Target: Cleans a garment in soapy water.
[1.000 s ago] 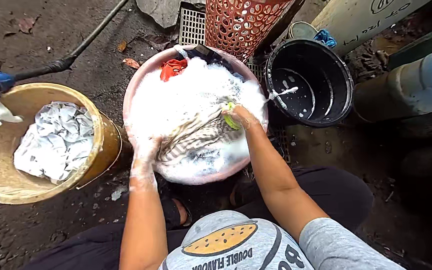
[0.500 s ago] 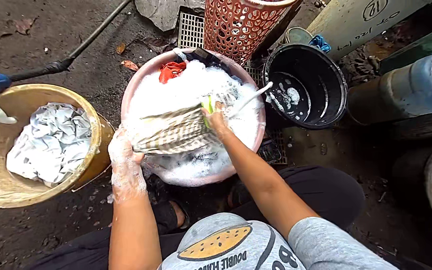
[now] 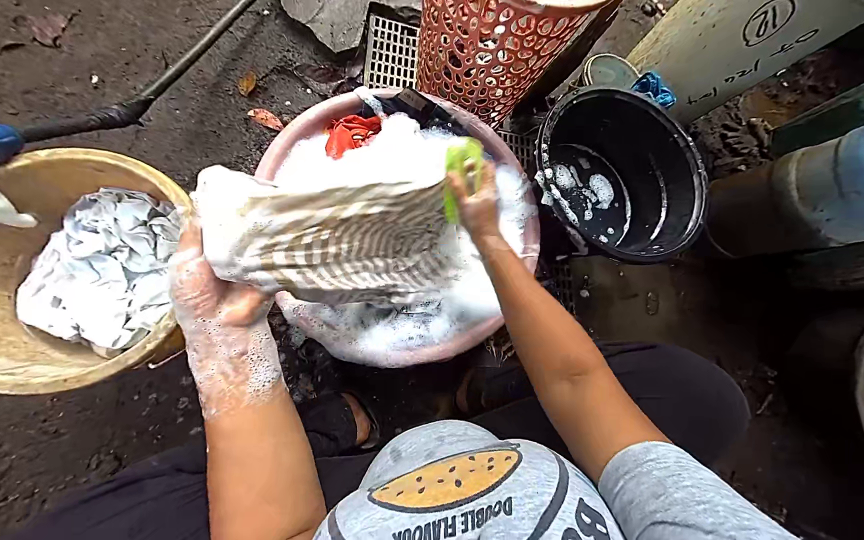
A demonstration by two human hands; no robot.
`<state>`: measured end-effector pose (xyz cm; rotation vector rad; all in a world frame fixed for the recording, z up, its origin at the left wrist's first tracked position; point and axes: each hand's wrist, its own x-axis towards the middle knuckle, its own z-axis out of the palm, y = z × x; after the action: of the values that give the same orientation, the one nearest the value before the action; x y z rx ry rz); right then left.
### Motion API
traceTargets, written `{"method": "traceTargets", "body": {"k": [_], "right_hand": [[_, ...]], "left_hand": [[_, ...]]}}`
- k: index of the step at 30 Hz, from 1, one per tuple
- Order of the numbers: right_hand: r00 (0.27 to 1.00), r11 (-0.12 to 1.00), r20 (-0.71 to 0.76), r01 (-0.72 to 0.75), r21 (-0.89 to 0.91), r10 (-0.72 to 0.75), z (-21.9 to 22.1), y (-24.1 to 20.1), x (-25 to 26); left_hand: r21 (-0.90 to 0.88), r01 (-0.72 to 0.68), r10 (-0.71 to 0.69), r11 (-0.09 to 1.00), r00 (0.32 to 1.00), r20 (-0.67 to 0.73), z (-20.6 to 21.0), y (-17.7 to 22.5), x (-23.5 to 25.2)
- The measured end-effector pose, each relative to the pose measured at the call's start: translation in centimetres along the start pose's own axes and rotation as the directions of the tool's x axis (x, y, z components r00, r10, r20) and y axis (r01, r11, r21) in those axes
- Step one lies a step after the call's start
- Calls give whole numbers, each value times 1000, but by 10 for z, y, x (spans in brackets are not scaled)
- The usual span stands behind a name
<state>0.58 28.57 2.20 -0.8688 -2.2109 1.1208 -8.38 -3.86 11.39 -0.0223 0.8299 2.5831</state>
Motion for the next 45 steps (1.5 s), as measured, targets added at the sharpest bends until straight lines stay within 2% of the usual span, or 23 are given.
{"method": "traceTargets", "body": {"k": [2, 4, 6, 7, 9, 11, 13, 15, 17, 18, 20, 23, 25, 27, 28, 30, 33, 35, 36, 39, 41, 43, 45], "right_hand": [[978, 971, -199, 110, 214, -67, -30, -10, 20], [977, 976, -213, 72, 208, -26, -61, -10, 32], [978, 968, 17, -202, -150, 207, -86, -9, 30], [925, 882, 131, -288, -373, 357, -88, -10, 27], [844, 754, 193, -316, -576, 501, -63, -19, 12], [915, 860, 195, -235, -452, 353, -13, -35, -21], [969, 987, 249, 34, -159, 6, 50, -50, -76], [884, 944, 343, 329, 31, -319, 98, -39, -119], [793, 861, 423, 505, -54, -439, 104, -1, -117], [805, 855, 473, 485, -181, -357, 87, 19, -99], [873, 820, 485, 319, -475, -58, 42, 50, -53], [930, 813, 272, -47, -581, 248, 10, 45, -13], [964, 924, 177, -124, -363, 199, 33, -1, -34], [977, 995, 194, 96, -37, -87, 81, -41, -80], [942, 974, 248, 219, 53, -225, 101, -48, -95], [879, 926, 351, 370, -73, -323, 110, -22, -93], [920, 857, 388, 157, -491, 53, 53, 33, -41], [925, 802, 292, -21, -597, 242, 17, 52, -15], [927, 822, 243, -107, -559, 286, 4, 61, -5], [942, 942, 71, -322, -91, 329, -7, 88, -4], [924, 888, 38, -376, 264, 380, -6, 98, -12], [918, 736, 78, -361, 573, 389, -8, 111, -19], [919, 605, 121, -341, 720, 374, -22, 108, -26]], "left_hand": [[62, -18, 15, 998, 998, 55, -8, -3, 2], [221, 46, -23, 974, 994, -105, -14, -21, 9], [367, 223, -117, 903, 950, -290, -35, -52, 20], [414, 326, -175, 850, 916, -362, -49, -70, 24], [466, 530, -270, 708, 814, -515, -65, -100, 27], [520, 652, -336, 552, 745, -576, -74, -119, 23], [518, 687, -348, 510, 715, -606, -74, -125, 18], [445, 640, -326, 626, 733, -597, -67, -120, 10], [267, 564, -353, 781, 752, -556, -66, -104, 9], [253, 533, -345, 807, 774, -532, -62, -92, 11], [356, 495, -280, 793, 814, -509, -54, -73, 11], [493, 528, -212, 692, 801, -560, -60, -67, 18], [526, 591, -229, 611, 769, -597, -76, -80, 26], [560, 602, -232, 569, 771, -593, -75, -94, 28], [547, 577, -249, 606, 791, -559, -66, -92, 25], [450, 463, -272, 764, 862, -427, -38, -63, 11], [425, 395, -268, 814, 905, -329, -17, -28, -1], [566, 476, -279, 673, 872, -401, -36, -29, 1], [695, 514, -285, 502, 857, -428, -52, -32, 7], [902, 392, -395, -180, 811, -432, -76, -50, 13], [835, 247, -353, -492, 820, -451, -62, -69, 19], [757, 213, -169, -618, 904, -393, -56, -92, 22], [776, 197, -112, -599, 939, -325, -45, -105, 20]]}}
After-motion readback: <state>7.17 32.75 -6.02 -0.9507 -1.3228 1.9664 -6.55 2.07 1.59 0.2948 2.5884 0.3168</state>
